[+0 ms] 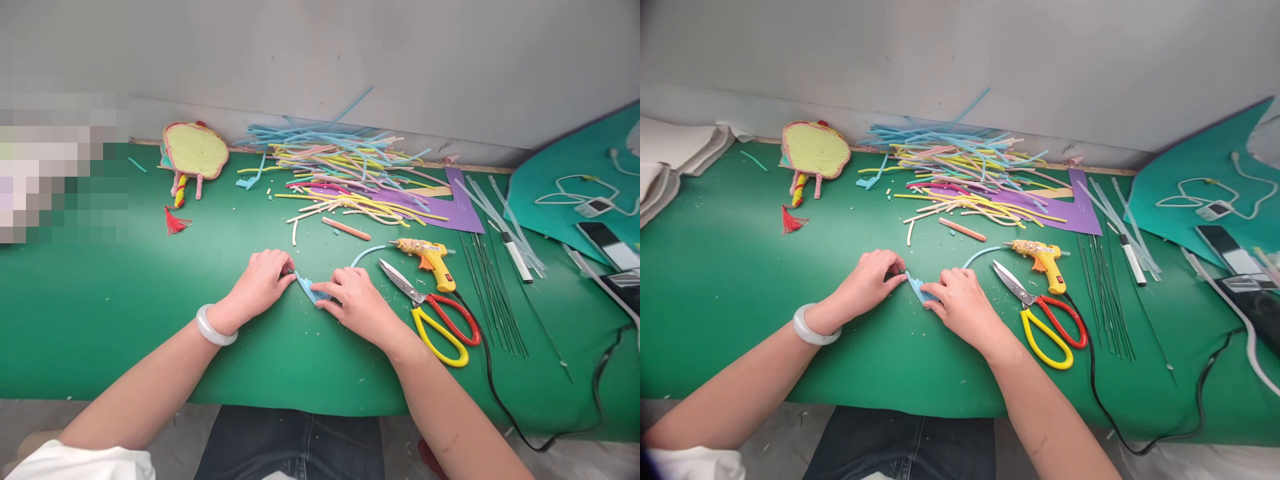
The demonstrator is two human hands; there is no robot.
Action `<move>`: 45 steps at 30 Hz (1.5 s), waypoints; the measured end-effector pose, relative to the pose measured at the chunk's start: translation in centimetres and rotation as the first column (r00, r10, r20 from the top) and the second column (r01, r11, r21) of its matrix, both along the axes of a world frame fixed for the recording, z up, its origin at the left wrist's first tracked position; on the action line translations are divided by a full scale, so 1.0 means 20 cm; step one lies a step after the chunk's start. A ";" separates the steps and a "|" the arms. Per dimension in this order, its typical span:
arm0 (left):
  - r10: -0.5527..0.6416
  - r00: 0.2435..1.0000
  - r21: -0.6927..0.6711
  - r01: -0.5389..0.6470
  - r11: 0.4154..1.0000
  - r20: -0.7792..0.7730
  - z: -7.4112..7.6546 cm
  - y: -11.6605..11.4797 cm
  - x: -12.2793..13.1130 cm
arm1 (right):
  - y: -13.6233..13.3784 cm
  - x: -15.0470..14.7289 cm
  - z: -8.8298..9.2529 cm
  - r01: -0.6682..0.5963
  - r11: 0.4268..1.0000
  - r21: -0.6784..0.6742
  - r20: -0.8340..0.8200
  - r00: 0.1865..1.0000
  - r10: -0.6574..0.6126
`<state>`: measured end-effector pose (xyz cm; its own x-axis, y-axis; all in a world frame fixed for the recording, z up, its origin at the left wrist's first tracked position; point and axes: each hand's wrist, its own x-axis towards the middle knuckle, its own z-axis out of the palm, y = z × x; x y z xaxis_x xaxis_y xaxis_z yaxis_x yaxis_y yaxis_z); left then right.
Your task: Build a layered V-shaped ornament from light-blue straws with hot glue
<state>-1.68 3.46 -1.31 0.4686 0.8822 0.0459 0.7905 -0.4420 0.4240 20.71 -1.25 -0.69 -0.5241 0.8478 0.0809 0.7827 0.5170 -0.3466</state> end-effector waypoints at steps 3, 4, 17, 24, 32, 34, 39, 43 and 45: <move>0.003 1.000 -0.016 -0.003 1.000 0.014 0.00 0.00 0.00 | 0.00 0.00 0.00 0.003 1.000 0.005 0.000 1.000 -0.003; 0.003 1.000 -0.023 -0.002 1.000 0.020 0.00 0.00 -0.01 | 0.00 0.00 0.00 0.002 1.000 0.004 -0.001 1.000 -0.002; -0.021 0.998 0.000 0.021 1.000 0.057 0.04 -0.02 -0.04 | 0.00 0.01 -0.01 0.009 0.996 0.090 -0.089 0.996 -0.001; -0.181 0.973 0.273 0.214 0.938 -0.141 0.11 -0.20 0.03 | -0.02 0.05 0.03 0.050 0.967 0.251 -0.013 0.999 -0.049; -0.274 0.876 0.236 0.386 0.892 -0.397 0.02 -0.44 0.13 | -0.10 0.03 0.08 0.048 0.955 0.291 0.192 0.975 -0.108; -0.253 0.873 0.228 0.370 0.901 -0.418 0.01 -0.44 0.13 | -0.14 0.01 0.06 0.063 0.952 0.300 0.213 0.968 -0.131; -0.204 0.880 0.242 0.330 0.913 -0.428 -0.02 -0.42 0.12 | -0.28 -0.07 -0.03 0.138 0.937 0.321 0.197 0.958 -0.209; -0.241 0.867 0.234 0.368 0.900 -0.436 -0.05 -0.43 0.12 | -0.33 -0.11 -0.08 0.206 0.927 0.313 0.158 0.951 -0.264; -0.250 0.861 0.233 0.380 0.895 -0.443 -0.06 -0.44 0.12 | -0.33 -0.12 -0.09 0.218 0.922 0.320 0.144 0.951 -0.275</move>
<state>0.69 -5.25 -2.46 0.7545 0.6552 0.0380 0.6557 -0.7500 -0.0865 18.31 -7.94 -2.48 -0.3315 0.9034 0.2719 0.9332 0.3564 -0.0464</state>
